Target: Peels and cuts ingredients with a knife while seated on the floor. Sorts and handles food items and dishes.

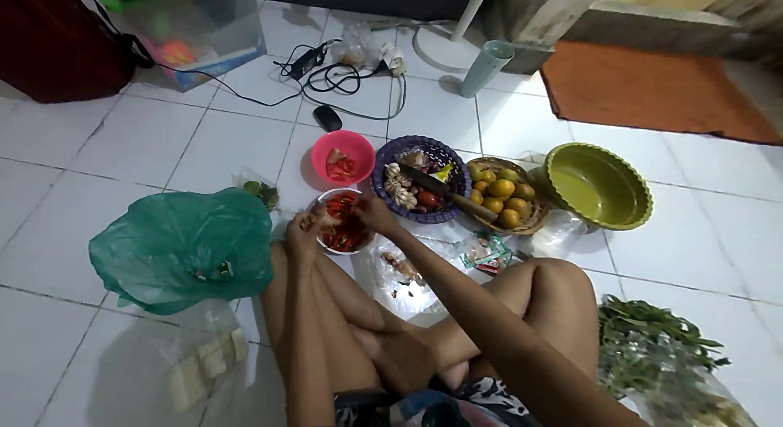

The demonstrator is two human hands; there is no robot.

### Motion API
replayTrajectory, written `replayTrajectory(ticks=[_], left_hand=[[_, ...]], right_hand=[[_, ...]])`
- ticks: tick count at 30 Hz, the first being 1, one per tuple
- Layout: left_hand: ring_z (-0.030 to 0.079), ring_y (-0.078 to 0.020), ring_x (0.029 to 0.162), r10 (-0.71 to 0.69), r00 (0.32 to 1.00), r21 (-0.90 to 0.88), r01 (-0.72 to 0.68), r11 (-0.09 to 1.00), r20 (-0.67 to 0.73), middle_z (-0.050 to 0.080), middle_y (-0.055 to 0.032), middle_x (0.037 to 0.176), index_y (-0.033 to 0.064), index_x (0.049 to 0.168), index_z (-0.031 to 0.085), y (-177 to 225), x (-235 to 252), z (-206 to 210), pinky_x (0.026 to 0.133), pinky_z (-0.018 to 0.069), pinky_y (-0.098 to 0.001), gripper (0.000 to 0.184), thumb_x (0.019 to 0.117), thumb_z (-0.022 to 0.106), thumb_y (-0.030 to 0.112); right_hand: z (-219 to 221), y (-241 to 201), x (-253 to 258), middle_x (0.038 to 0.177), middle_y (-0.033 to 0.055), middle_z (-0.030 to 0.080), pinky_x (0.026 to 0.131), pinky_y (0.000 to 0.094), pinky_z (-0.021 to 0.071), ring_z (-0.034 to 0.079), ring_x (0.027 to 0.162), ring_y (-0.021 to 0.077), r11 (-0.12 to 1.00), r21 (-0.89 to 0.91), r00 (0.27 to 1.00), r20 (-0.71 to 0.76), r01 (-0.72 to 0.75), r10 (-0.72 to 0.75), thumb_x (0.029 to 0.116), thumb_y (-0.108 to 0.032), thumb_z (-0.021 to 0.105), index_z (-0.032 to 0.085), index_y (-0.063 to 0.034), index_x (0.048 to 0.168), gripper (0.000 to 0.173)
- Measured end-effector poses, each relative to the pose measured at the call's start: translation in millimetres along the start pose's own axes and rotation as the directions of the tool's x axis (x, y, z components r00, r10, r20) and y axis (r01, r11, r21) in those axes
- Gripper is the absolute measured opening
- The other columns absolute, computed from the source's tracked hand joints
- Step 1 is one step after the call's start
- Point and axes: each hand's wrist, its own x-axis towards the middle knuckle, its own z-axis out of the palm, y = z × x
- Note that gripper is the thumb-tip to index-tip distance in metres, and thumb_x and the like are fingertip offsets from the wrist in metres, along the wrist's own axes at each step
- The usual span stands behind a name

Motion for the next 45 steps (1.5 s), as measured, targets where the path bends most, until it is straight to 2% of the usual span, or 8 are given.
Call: replayTrajectory(ticks=[5, 11, 18, 23, 27, 29, 36, 45], left_hand=[[0.063, -0.0132, 0.093, -0.021, 0.989, -0.577, -0.068, 0.814, -0.146, 0.059, -0.0141, 0.106, -0.0097, 0.12, 0.056, -17.5, 6.9, -1.3, 0.084, 0.0568, -0.0284, 0.025, 0.0989, 0.062, 0.002], [0.064, -0.014, 0.094, -0.074, 0.982, -0.726, -0.075, 0.684, -0.172, 0.058, -0.0117, 0.106, -0.008, 0.119, 0.053, -13.7, 11.1, 1.8, 0.088, 0.057, -0.0299, 0.019, 0.1027, 0.055, 0.002], [0.064, -0.0139, 0.097, -0.097, 0.987, -0.785, -0.038, 0.618, -0.124, 0.059, -0.0106, 0.109, -0.0064, 0.121, 0.052, -7.1, 9.1, -0.3, 0.089, 0.0569, -0.0301, 0.019, 0.1043, 0.05, 0.002], [0.065, -0.0145, 0.099, -0.092, 0.988, -0.818, -0.049, 0.573, -0.124, 0.059, -0.0105, 0.111, -0.0045, 0.123, 0.052, -7.8, 8.7, -0.7, 0.091, 0.0567, -0.0306, 0.02, 0.1052, 0.049, 0.004], [0.065, -0.0134, 0.098, -0.082, 0.99, -0.82, -0.045, 0.57, -0.112, 0.06, -0.007, 0.107, -0.0013, 0.117, 0.053, -8.8, 8.3, -0.8, 0.092, 0.0563, -0.0313, 0.014, 0.1048, 0.05, 0.004], [0.064, -0.0128, 0.098, -0.084, 0.991, -0.818, -0.041, 0.574, -0.109, 0.06, -0.0069, 0.107, -0.0014, 0.117, 0.053, -7.7, 8.5, -0.8, 0.092, 0.056, -0.0307, 0.014, 0.1048, 0.05, 0.004], [0.066, -0.0141, 0.099, -0.084, 0.99, -0.827, -0.048, 0.56, -0.115, 0.061, -0.0094, 0.109, -0.0035, 0.122, 0.052, -9.0, 8.7, -0.1, 0.091, 0.0571, -0.0307, 0.018, 0.1049, 0.05, 0.003], [0.065, -0.0141, 0.096, -0.091, 0.991, -0.832, -0.028, 0.554, -0.094, 0.06, -0.0097, 0.108, -0.0043, 0.121, 0.052, -7.7, 10.2, -0.9, 0.09, 0.057, -0.031, 0.017, 0.105, 0.048, 0.002]], right_hand=[[-20.7, -2.6, -0.4, 0.113, 0.0328, 0.062, 0.092, 0.0533, 0.0506, 0.064, 0.101, 0.0407, 0.986, 0.142, 0.993, -0.062, -0.087, 0.096, 0.105, -0.006, 0.05, 0.053, 0.0138, 0.127, 0.03], [21.6, -10.2, -3.1, 0.139, 0.0285, 0.056, 0.104, 0.0628, 0.043, 0.056, 0.126, 0.0462, 0.923, -0.365, 0.979, 0.2, 0.118, -0.046, 0.1014, -0.017, 0.055, 0.062, -0.0019, 0.135, 0.037], [49.4, -10.6, -4.8, 0.132, 0.0292, 0.061, 0.087, 0.0672, 0.0488, 0.064, 0.112, 0.0507, 0.799, -0.548, 0.967, 0.183, 0.248, -0.175, 0.1038, -0.009, 0.049, 0.064, 0.0028, 0.129, 0.032], [30.6, 2.1, -8.0, 0.124, 0.0272, 0.064, 0.104, 0.053, 0.046, 0.061, 0.118, 0.0379, 0.996, 0.044, 0.995, -0.071, 0.077, -0.074, 0.0997, -0.015, 0.059, 0.066, 0.0091, 0.12, 0.032], [4.7, 15.7, -2.7, 0.075, 0.0015, 0.054, 0.061, 0.0246, 0.0475, 0.052, 0.063, 0.0079, 0.645, 0.763, 0.959, -0.154, -0.037, 0.237, 0.1081, -0.012, 0.026, 0.053, -0.0007, 0.099, 0.032], [-14.1, 18.6, -1.5, 0.078, 0.0016, 0.055, 0.062, 0.0268, 0.0506, 0.055, 0.064, 0.0096, 0.571, 0.818, 0.96, -0.109, -0.06, 0.257, 0.111, -0.021, 0.021, 0.052, -0.0018, 0.105, 0.037], [-28.1, 7.3, 19.5, 0.104, 0.0269, 0.065, 0.084, 0.0505, 0.0532, 0.065, 0.09, 0.0346, 0.979, 0.097, 0.982, -0.052, -0.178, 0.183, 0.1063, -0.018, 0.054, 0.062, 0.0104, 0.119, 0.032], [-3.9, -27.8, 31.0, 0.128, 0.0301, 0.063, 0.102, 0.0669, 0.0422, 0.057, 0.123, 0.0485, 0.878, -0.476, 0.954, 0.23, -0.06, 0.19, 0.1, -0.015, 0.061, 0.065, 0.0037, 0.128, 0.034]])
